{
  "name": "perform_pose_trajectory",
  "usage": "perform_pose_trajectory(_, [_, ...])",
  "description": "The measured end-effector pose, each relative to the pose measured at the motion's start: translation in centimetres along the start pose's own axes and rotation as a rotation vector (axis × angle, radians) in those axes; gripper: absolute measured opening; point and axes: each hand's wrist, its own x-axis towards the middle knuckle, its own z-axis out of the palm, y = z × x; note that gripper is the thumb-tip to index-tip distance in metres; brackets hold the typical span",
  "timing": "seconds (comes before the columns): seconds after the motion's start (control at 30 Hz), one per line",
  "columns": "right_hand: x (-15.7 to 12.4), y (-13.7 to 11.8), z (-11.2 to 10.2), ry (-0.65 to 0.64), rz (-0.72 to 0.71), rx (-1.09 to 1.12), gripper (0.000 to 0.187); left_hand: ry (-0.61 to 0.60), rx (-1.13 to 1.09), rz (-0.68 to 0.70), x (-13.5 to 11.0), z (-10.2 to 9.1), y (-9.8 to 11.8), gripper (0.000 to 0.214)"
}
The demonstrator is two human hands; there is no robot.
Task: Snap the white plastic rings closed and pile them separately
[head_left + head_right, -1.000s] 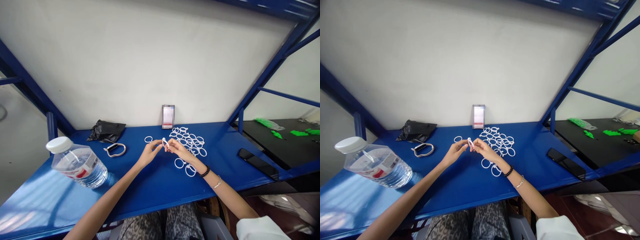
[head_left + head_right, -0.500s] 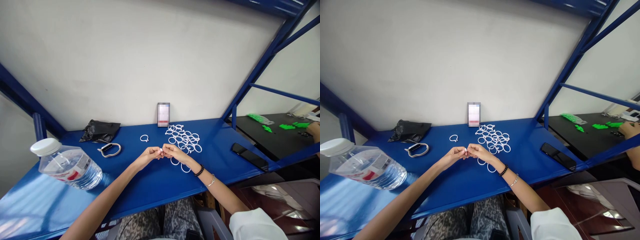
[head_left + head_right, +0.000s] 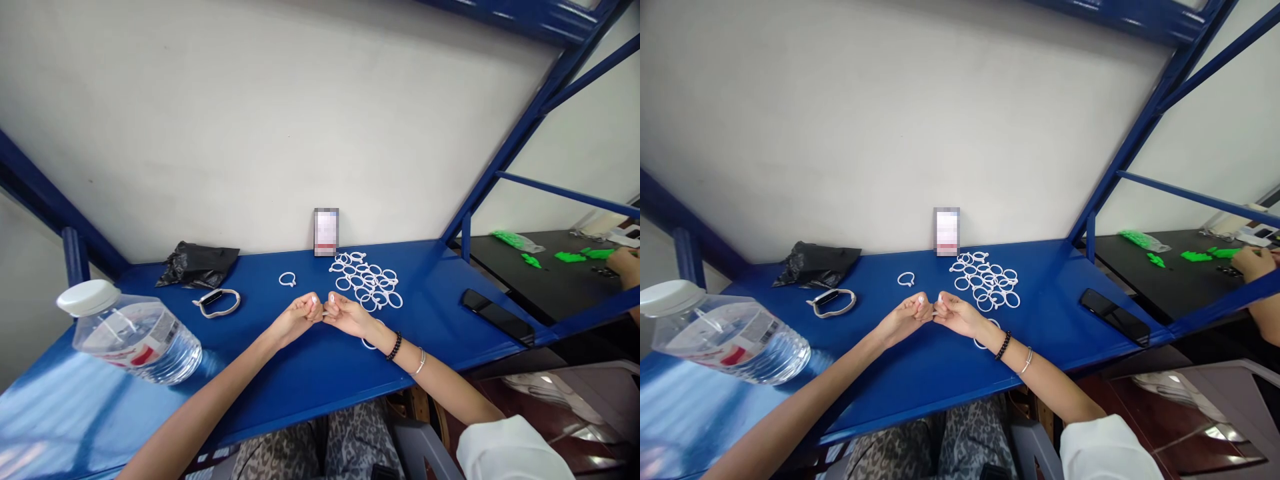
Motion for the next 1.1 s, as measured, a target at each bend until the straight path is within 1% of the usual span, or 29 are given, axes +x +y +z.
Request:
perform_pose_trajectory(0.07, [-0.1,-0.2,0.2,-0.001,-0.032,0.0,0.05,-0.001,0.016,0.031,-0.1,0.2,0.4,0.052])
perform_pose_trajectory(0.13, [-0.1,-0.5,0.3,0.014,-0.039,-0.057,0.045,0.002,0.103,0.02,-0.1,0.2,0.8,0.049])
perform_pose_trajectory(0.2, [-0.1,-0.9,0.1,0.046,-0.04,-0.172,0.036,0.048,0.259,0.027,0.0,-0.4,1.1,0.048])
perform_pose_trajectory(0.23, [-0.1,-1.1,-0.1,0.067,-0.049,-0.254,0.031,0.076,0.377,0.039,0.0,-0.8,1.2,0.047])
perform_pose_trajectory(0.3, [0.1,-1.6,-1.0,0.123,-0.09,-0.481,0.029,0.135,0.68,0.089,0.3,-2.2,1.4,0.045])
perform_pose_trajectory(0.4, [0.8,-2.6,-2.9,0.305,-0.259,-0.973,0.028,0.331,1.136,0.288,0.6,-4.8,1.5,0.035])
perform_pose_trajectory(0.47, [1.5,-3.2,-4.3,0.382,-0.332,-1.264,0.028,0.458,1.335,0.378,0.7,-6.7,1.4,0.029])
perform_pose_trajectory(0.53, [2.3,-3.7,-5.6,0.429,-0.358,-1.469,0.031,0.518,1.483,0.389,0.7,-8.3,1.3,0.028])
perform_pose_trajectory(0.6, [3.2,-3.9,-6.6,0.459,-0.367,-1.602,0.03,0.55,1.574,0.352,0.6,-9.5,1.0,0.028])
perform_pose_trajectory(0.7, [4.4,-4.1,-7.3,0.491,-0.328,-1.724,0.024,0.568,1.648,0.294,0.5,-10.1,0.7,0.021])
perform_pose_trajectory(0.8, [4.7,-4.1,-7.0,0.491,-0.318,-1.722,0.02,0.59,1.627,0.306,0.4,-9.5,0.7,0.02])
perform_pose_trajectory(0.87, [4.3,-4.0,-6.0,0.454,-0.356,-1.628,0.019,0.557,1.548,0.352,0.5,-8.7,0.8,0.022])
perform_pose_trajectory(0.93, [3.6,-3.7,-4.6,0.359,-0.385,-1.463,0.017,0.479,1.422,0.387,0.5,-7.6,0.8,0.025])
perform_pose_trajectory(0.97, [3.2,-3.5,-3.8,0.288,-0.367,-1.366,0.019,0.434,1.35,0.387,0.5,-7.0,0.8,0.027])
perform_pose_trajectory(1.03, [2.6,-3.1,-2.3,0.179,-0.301,-1.153,0.022,0.347,1.213,0.338,0.4,-5.8,0.6,0.031])
perform_pose_trajectory(1.1, [2.2,-2.8,-1.2,0.101,-0.237,-0.959,0.023,0.272,1.089,0.276,0.4,-4.8,0.4,0.031])
